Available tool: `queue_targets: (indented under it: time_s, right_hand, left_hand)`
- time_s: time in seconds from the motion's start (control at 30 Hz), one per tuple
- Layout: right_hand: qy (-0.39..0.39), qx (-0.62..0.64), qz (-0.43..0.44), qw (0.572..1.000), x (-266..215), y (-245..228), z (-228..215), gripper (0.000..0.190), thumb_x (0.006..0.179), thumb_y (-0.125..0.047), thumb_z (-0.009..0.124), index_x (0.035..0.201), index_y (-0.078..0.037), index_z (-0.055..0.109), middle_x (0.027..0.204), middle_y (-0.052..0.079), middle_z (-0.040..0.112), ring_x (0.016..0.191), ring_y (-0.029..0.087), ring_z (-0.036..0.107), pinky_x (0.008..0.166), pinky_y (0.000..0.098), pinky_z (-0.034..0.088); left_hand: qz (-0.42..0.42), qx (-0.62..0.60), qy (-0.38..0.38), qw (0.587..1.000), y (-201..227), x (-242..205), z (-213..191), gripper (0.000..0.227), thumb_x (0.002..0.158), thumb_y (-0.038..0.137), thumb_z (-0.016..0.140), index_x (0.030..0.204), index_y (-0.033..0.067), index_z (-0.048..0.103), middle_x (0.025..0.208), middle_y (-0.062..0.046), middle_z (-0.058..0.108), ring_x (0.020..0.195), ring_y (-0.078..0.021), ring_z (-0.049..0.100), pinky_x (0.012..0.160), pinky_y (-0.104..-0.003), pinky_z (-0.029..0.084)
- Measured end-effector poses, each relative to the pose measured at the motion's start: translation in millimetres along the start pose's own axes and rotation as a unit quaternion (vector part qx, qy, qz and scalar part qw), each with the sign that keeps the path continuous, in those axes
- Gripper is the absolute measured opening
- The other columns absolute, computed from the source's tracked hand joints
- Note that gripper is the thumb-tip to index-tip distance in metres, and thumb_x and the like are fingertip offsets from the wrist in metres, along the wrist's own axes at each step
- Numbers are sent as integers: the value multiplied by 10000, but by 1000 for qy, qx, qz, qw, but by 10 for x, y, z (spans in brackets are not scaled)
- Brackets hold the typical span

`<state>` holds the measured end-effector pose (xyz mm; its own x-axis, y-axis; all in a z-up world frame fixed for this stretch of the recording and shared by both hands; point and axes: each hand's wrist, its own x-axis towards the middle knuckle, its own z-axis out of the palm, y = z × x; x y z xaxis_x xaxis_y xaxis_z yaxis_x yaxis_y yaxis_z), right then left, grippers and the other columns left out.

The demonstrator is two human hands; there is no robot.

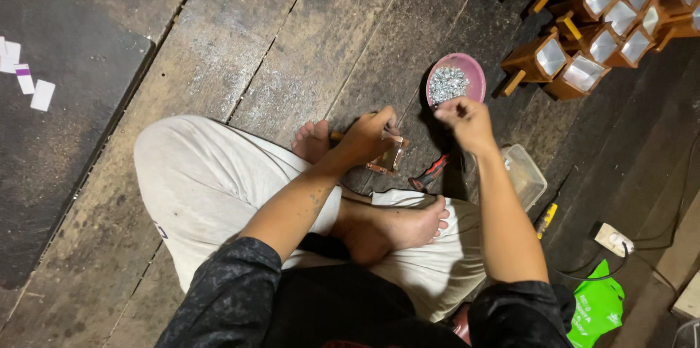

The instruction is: The person assembles small wooden frames by picking up small metal components from a bowl, placing them onto the wooden pieces, and using a drill to secure them.

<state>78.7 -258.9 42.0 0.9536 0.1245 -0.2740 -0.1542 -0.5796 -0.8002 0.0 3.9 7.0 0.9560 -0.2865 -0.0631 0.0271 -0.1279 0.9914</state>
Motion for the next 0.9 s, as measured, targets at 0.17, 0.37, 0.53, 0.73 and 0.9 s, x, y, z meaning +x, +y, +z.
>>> queue_targets:
  time_s: [0.17,0.37,0.53,0.73,0.9]
  right_hand:
    - [-86,10,-13,996,-383,-551,219,209,814,-33,867,996,-40,765,770,10,674,737,91,590,715,263,516]
    - [-172,-4,-35,984,-334,-458,354,136,900,-14,763,1036,-11,757,790,67,721,768,119,610,761,298,517]
    - [-182,71,39,980,-376,-160,518,98,909,-35,750,1002,-6,747,865,32,573,867,150,586,825,331,515]
    - [-155,131,156,967,-389,-182,579,115,912,-37,745,995,30,702,821,78,602,791,184,679,713,370,636]
    - [-148,113,172,967,-395,-300,604,132,909,-48,750,992,32,686,818,82,606,790,189,683,688,401,654]
  left_hand:
    - [-20,10,-1,1000,113,-21,-34,336,777,85,768,983,122,506,929,-96,778,980,-356,725,850,-459,535]
    - [-39,31,-12,999,105,0,-57,333,773,121,794,981,135,535,960,-67,780,1016,-337,717,873,-469,538]
    - [-59,18,-14,998,121,-6,-65,347,784,102,784,980,129,499,968,-78,779,1031,-338,719,874,-463,533]
    - [-60,9,-11,998,19,26,-14,391,780,87,806,1001,128,486,978,-89,782,1036,-353,715,880,-463,531]
    - [-75,0,-12,997,88,1,-41,385,794,96,809,1003,130,487,988,-86,783,1043,-344,717,893,-454,536]
